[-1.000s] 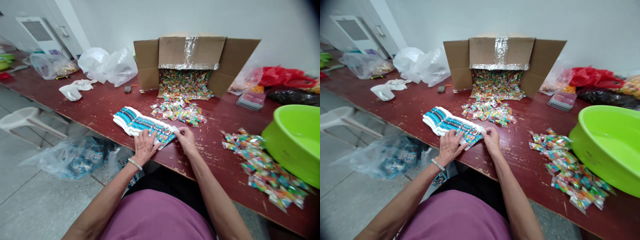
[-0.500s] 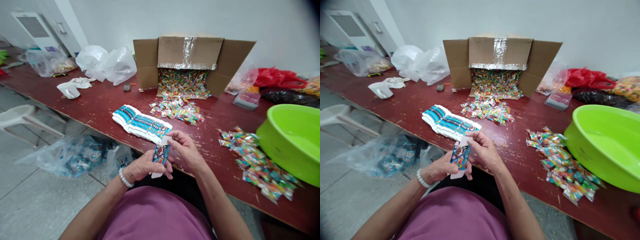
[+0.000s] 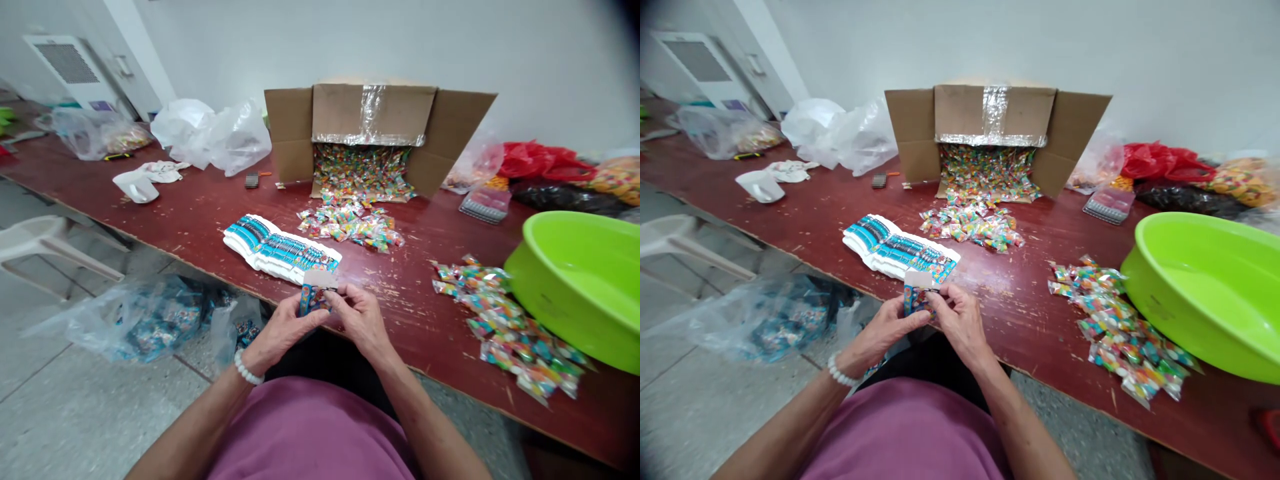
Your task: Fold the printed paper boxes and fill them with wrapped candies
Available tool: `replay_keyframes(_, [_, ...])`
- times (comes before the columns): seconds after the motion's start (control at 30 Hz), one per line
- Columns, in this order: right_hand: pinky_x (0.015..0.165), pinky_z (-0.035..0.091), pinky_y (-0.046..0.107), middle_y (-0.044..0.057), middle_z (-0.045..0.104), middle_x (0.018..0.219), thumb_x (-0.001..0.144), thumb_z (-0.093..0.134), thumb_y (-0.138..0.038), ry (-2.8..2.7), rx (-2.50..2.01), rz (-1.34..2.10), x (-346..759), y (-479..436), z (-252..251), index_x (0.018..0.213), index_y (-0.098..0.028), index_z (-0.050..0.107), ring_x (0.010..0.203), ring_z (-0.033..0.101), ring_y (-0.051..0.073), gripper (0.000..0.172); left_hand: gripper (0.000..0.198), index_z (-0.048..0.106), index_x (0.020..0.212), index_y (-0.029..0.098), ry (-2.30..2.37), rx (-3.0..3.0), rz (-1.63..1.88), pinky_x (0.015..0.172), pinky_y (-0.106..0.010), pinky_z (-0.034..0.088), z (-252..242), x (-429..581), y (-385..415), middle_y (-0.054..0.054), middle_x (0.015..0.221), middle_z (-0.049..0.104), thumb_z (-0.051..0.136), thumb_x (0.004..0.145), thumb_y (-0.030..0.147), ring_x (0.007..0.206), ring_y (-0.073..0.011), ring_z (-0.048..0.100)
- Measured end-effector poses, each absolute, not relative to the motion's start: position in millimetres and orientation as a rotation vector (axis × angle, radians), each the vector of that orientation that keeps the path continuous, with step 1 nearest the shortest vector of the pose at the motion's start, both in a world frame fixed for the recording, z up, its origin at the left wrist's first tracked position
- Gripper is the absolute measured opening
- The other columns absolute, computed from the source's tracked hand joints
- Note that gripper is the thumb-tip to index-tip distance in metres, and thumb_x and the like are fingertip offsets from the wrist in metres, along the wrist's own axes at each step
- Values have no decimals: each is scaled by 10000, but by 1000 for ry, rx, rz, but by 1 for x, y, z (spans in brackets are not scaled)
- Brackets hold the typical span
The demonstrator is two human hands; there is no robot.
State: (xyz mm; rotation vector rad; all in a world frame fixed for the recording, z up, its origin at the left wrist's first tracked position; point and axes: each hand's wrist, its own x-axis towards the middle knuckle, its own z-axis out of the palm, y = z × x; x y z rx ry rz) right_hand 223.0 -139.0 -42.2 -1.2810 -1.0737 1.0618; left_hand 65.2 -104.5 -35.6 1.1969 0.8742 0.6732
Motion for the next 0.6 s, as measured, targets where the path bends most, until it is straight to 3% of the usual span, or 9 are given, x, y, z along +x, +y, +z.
replay_keyframes(0.1, [611, 512, 272, 7, 692, 754, 815, 702, -424, -1049, -1240, 1063, 224, -135, -40, 926, -202, 694, 658, 629, 164, 248, 520, 539, 1232, 222, 920, 1265, 878, 857, -335, 563, -38, 62, -110, -53, 1109, 719, 779, 787, 342, 976, -202, 692])
replay_keyframes(0.23, [592, 528, 271, -38, 663, 760, 753, 770, -415, -834, -1162, 1135, 217, -134, -45, 1187, -263, 557, 650, 636, 162, 507, 643, 418, 1383, 274, 1021, 1372, 1008, 777, -314, 583, -41, 61, -121, -35, 1062, 711, 731, 826, 344, 854, -176, 703])
replay_keyframes(0.4, [599, 502, 250, -3, 684, 783, 789, 752, -449, -866, -1153, 1104, 214, -138, -53, 956, -221, 686, 661, 606, 143, 290, 469, 565, 1312, 259, 1038, 1429, 889, 766, -274, 560, -40, 57, -118, -33, 1084, 708, 677, 868, 360, 874, -168, 675])
replay_keyframes(0.5, [568, 471, 242, -3, 666, 722, 783, 758, -488, -827, -1154, 1252, 219, -140, -57, 804, -191, 709, 605, 565, 122, 302, 350, 616, 1160, 220, 936, 1296, 818, 748, -257, 539, -38, 55, -113, -25, 975, 701, 707, 845, 342, 845, -157, 646])
replay_keyframes(0.6, [598, 489, 255, -4, 672, 727, 753, 797, -473, -739, -1085, 1443, 225, -140, -60, 790, -183, 707, 599, 575, 115, 306, 281, 610, 1053, 197, 882, 1208, 790, 710, -235, 508, -36, 57, -112, -7, 877, 673, 725, 828, 321, 778, -131, 612])
